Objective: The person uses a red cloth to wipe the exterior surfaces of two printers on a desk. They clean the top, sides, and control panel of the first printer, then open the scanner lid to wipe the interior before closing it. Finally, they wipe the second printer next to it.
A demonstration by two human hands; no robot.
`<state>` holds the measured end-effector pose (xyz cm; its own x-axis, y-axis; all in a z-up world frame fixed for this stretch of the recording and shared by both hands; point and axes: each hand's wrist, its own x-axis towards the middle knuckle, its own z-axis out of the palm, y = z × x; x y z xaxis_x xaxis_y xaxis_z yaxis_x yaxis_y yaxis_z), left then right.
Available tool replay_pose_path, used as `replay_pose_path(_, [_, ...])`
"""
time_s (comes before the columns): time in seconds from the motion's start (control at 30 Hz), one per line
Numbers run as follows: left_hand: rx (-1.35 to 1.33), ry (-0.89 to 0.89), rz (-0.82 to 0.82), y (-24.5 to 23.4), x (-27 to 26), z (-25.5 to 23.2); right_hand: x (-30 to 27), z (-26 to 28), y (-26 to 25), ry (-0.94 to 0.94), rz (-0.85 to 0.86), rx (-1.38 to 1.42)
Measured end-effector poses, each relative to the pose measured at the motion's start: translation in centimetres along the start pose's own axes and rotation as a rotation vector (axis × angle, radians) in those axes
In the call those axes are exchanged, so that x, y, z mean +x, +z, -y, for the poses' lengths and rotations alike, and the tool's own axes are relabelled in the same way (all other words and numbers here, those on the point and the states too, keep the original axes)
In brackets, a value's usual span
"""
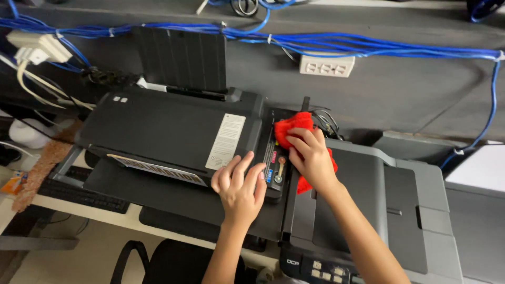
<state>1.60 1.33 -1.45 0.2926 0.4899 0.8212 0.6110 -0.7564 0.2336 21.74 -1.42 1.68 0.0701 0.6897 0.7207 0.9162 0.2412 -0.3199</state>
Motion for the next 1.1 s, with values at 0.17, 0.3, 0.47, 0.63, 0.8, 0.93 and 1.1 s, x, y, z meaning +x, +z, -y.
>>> replay_pose_path(0.17, [0.001, 0.0, -0.003, 0.2, -0.2, 0.0, 0.2, 0.3, -0.3, -0.037, 0.091, -0.087])
replay_pose_path(0.3, [0.002, -0.003, 0.001, 0.1, -0.1, 0.1, 0.7, 0.6, -1.2, -0.072, 0.219, -0.122])
replay_pose_path(0.47, [0.013, 0.008, 0.012, 0.1, -0.3, 0.0, 0.1, 1.8, -0.4, -0.143, 0.24, -0.313])
replay_pose_path(0.63, [0.006, 0.015, 0.01, -0.3, 0.0, -0.1, -1.2, 3.0, 1.3, -0.103, 0.21, -0.631])
replay_pose_path(0.8, [0.002, 0.007, 0.012, -0.3, 0.0, -0.1, -1.4, 4.0, -0.4, -0.124, 0.281, -0.568])
replay_pose_path(0.93, [0.004, 0.003, 0.006, -0.3, 0.1, -0.3, -1.6, 3.9, -0.8, -0.076, 0.232, -0.335])
replay_pose_path(1.1, [0.001, 0.001, -0.003, -0.4, 0.0, -0.3, -1.7, 4.4, -1.9, -0.057, 0.14, -0.038])
